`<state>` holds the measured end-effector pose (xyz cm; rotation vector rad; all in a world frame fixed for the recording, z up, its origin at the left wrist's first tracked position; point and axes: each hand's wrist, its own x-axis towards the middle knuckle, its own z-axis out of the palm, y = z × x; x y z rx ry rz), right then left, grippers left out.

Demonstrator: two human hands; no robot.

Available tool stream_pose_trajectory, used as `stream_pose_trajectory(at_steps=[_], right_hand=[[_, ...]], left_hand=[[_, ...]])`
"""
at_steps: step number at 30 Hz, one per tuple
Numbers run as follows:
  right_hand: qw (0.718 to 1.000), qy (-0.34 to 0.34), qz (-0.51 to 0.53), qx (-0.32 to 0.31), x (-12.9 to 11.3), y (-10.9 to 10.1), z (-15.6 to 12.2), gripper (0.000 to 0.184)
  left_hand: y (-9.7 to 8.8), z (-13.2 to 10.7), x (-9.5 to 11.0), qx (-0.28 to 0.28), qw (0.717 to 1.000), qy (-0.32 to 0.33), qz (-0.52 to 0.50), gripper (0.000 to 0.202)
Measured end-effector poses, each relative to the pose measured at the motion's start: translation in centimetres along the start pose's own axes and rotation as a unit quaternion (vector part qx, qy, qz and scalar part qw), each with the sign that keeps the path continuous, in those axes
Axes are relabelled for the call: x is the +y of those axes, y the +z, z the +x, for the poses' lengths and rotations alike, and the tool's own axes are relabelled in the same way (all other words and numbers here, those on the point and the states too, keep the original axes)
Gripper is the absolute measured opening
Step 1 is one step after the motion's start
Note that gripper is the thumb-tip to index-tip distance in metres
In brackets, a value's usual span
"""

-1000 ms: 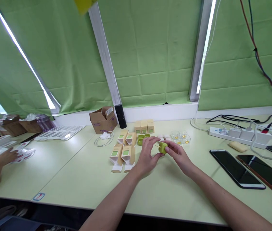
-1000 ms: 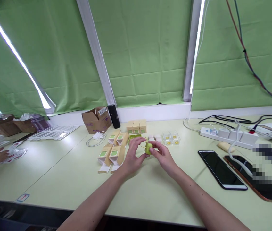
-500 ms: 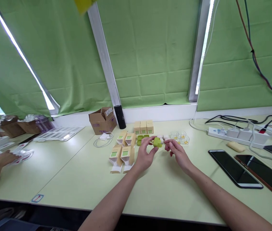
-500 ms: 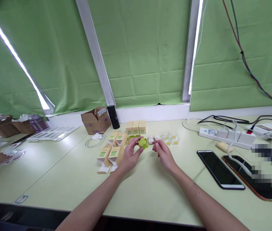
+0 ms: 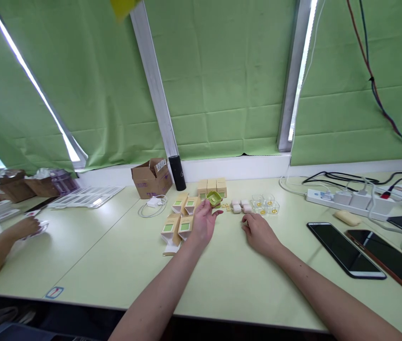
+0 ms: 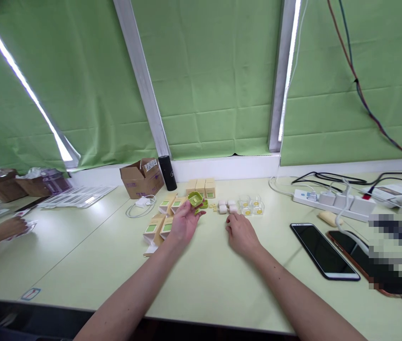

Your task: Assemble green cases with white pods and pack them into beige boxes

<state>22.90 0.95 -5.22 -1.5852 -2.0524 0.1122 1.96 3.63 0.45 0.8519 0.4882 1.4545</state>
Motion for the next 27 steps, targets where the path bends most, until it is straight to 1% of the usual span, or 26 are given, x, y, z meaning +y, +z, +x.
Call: stream_pose_trajectory(at_steps=[3,6,10,12,14,17,21,27], right_hand=[[0.999,0.002,-0.048,-0.006,0.0,0.3,0.2,0.017],[0.997,0.011,-0.071,-0.006,-0.2,0.4,0.5,0.018],[0.995,0.008,-0.096,0.003,-0.3,0.2,0.8,0.022],[0.990,-0.005,-0.134,0.033,-0.1,0.1,1.2,0.024],[0.981,-0.019,-0.179,0.075,0.2,-0.1,1.6,0.025],[0.971,-0.015,-0.211,0.112,0.7,-0.3,2.3,0.024],[0.971,-0.004,-0.208,0.116,0.9,-0.5,3.2,0.029],[0.986,-0.002,-0.131,0.107,1.0,-0.5,3.8,0.029]], left_hand=[[0.2,0.2,0.3,0.027,0.999,-0.023,-0.019,0.019],[0.6,0.3,0.3,0.051,0.998,-0.037,-0.031,0.018],[0.5,0.3,-0.5,0.052,0.997,-0.041,-0.031,0.019],[0.1,0.2,-1.0,0.045,0.998,-0.040,-0.030,0.018],[-0.4,0.1,-1.5,0.045,0.997,-0.044,-0.033,0.017],[-1.0,-0.2,-2.1,0.036,0.998,-0.050,-0.028,0.018],[-1.2,-0.6,-2.4,0.020,0.998,-0.047,-0.022,0.019],[-1.2,-0.9,-2.2,0.020,0.999,-0.040,-0.015,0.020]])
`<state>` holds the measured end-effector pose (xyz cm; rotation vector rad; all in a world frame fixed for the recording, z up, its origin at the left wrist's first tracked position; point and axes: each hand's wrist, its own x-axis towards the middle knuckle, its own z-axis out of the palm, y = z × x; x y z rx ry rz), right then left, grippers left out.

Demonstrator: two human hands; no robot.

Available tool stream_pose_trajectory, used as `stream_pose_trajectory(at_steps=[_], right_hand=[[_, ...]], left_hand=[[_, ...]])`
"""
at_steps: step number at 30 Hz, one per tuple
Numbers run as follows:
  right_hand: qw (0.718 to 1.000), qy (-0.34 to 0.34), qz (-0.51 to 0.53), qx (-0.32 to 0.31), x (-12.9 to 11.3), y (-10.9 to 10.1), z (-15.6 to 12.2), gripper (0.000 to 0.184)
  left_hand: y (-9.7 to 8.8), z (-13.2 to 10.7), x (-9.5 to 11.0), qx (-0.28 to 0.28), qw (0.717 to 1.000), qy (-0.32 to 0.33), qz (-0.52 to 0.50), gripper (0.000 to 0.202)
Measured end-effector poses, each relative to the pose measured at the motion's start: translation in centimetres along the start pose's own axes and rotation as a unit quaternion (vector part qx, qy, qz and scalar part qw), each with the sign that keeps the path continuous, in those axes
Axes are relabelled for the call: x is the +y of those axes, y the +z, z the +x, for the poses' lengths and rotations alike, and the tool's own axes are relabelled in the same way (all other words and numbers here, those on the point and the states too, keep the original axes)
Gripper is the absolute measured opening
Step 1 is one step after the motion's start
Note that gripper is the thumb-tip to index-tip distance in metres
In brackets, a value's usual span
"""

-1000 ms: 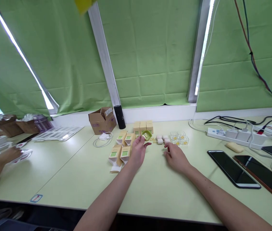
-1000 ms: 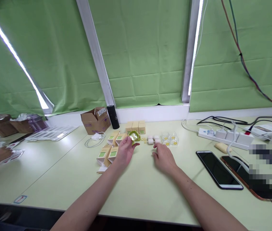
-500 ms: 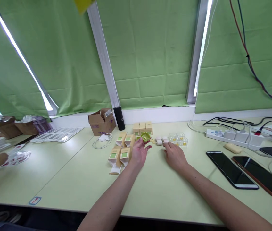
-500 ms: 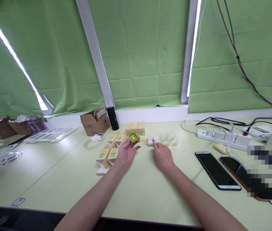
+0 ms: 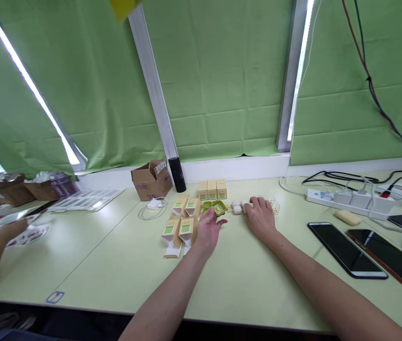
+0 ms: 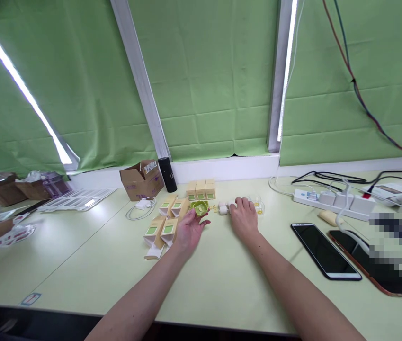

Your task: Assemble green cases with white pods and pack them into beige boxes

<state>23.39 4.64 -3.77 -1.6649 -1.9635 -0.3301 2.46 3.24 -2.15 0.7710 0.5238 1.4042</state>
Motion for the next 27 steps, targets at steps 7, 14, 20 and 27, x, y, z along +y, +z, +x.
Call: stream_pose_trajectory(at_steps=[7,14,20,27], right_hand=[[0.990,0.075,0.112,0.048,-0.8,-0.8,-0.6,0.025],[0.777,0.183,0.602,0.012,-3.5,-1.3,-0.9,0.049],[0.563,0.183,0.803,-0.063,-4.2,-2.6,-2.3,0.035],[0.552,0.153,0.816,-0.082,-5.1,-4.8,-2.6,0.034]], left_hand=[[0.3,0.0,0.2,-0.010,1.000,0.016,0.004,0.017],[0.4,-0.2,0.6,-0.012,0.998,0.051,0.022,0.017],[0.6,-0.5,0.7,-0.021,0.998,0.055,0.032,0.019],[0.7,-0.7,0.5,-0.025,0.997,0.050,0.047,0.021]])
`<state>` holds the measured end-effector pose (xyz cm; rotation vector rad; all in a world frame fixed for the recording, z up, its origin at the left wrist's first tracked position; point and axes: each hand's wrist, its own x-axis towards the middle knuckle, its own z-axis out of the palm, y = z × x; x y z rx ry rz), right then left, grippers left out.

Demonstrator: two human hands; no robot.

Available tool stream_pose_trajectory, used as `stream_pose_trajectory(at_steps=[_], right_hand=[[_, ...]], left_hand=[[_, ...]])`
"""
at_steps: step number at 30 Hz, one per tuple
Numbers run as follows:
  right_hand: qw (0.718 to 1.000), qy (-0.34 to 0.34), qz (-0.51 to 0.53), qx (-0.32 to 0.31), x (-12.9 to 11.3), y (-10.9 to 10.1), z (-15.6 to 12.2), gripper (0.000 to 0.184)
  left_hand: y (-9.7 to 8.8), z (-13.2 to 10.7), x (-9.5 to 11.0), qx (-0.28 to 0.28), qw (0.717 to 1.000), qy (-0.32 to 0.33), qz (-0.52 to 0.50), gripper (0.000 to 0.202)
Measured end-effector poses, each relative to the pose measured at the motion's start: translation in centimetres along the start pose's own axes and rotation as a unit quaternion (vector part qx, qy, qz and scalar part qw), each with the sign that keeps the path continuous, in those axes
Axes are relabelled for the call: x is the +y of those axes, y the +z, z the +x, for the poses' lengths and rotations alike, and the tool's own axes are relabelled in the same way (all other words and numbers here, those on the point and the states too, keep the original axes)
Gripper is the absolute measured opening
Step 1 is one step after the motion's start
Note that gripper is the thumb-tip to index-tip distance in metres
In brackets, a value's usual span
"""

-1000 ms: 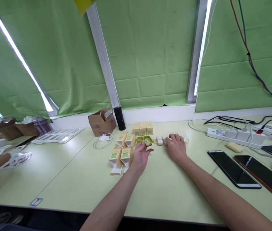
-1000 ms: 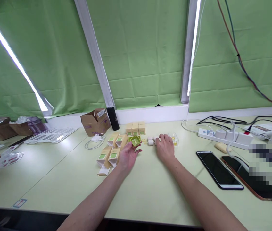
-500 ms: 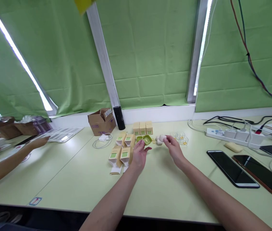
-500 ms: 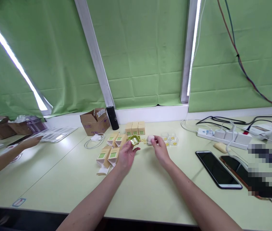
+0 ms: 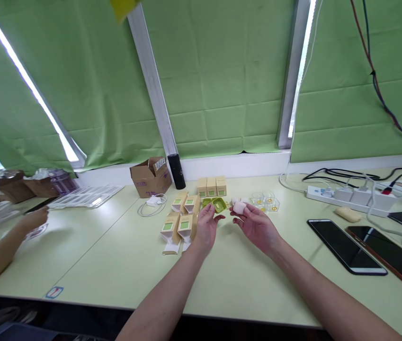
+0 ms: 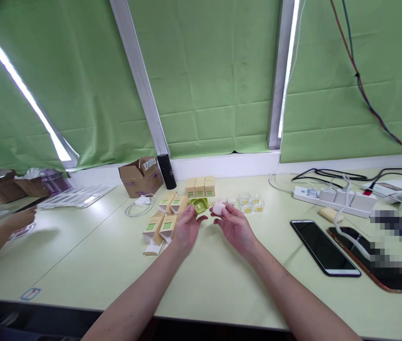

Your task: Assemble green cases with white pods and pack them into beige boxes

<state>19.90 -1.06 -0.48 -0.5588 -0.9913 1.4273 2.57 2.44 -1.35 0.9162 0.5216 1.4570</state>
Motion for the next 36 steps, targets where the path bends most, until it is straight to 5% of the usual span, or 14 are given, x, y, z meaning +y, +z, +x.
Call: stream_pose_trajectory(at_steps=[36], right_hand=[[0.999,-0.031,0.032,0.001,-1.5,0.9,-0.9,0.050]], left_hand=[[0.2,-0.3,0.0,-0.012,1.000,-0.004,0.025,0.025]])
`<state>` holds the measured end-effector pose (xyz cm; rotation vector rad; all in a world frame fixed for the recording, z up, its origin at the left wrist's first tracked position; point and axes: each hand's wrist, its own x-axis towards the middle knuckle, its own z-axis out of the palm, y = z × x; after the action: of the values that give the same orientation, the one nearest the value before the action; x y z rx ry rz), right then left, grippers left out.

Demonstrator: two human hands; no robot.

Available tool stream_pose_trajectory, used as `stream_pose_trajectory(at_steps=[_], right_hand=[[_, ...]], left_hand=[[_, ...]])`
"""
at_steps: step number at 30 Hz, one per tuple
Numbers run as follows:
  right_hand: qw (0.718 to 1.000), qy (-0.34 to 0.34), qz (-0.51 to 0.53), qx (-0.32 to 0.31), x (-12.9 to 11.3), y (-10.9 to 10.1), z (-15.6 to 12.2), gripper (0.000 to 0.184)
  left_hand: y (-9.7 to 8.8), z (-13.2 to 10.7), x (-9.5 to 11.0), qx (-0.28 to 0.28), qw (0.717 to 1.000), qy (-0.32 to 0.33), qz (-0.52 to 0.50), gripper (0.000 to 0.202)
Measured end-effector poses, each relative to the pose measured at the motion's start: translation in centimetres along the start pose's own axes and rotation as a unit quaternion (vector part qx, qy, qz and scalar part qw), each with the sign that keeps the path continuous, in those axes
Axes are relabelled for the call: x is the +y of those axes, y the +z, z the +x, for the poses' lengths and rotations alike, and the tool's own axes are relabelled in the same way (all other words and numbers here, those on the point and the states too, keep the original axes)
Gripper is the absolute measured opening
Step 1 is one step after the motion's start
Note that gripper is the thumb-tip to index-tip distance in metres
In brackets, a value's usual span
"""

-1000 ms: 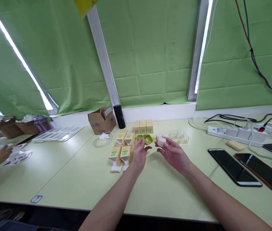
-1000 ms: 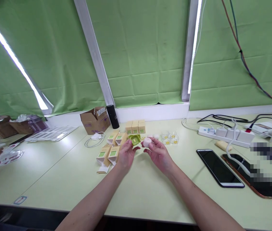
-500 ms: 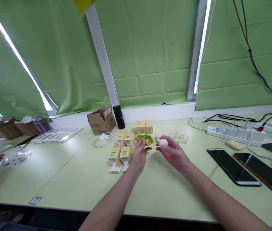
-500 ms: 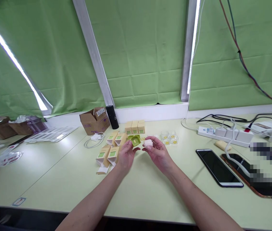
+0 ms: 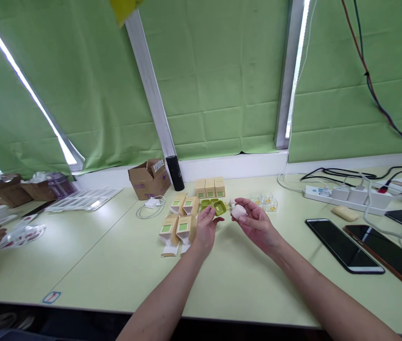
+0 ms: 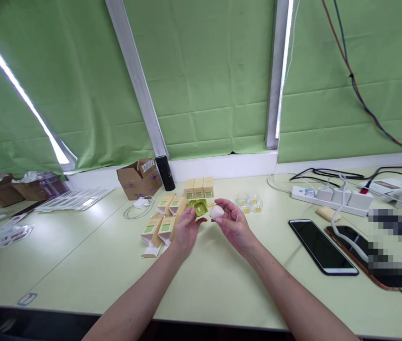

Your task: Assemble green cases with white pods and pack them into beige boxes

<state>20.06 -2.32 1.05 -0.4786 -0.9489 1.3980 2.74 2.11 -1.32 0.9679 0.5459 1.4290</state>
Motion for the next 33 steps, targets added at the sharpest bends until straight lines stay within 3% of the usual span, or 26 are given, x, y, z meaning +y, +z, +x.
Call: stream_pose_trajectory(at_steps=[11,21,33], right_hand=[[0.998,-0.030,-0.055,0.022,0.0,0.2,0.3,0.039],[0.972,-0.059,-0.213,0.078,1.2,-0.5,0.8,0.052],[0.955,-0.070,-0.280,0.068,1.1,-0.6,0.7,0.053]], left_hand=[[0.4,-0.2,0.2,-0.014,0.999,0.007,0.035,0.032],[0.1,0.0,-0.4,-0.020,0.995,0.020,0.093,0.041],[0.0,0.3,-0.9,-0.011,0.985,0.029,0.172,0.060]])
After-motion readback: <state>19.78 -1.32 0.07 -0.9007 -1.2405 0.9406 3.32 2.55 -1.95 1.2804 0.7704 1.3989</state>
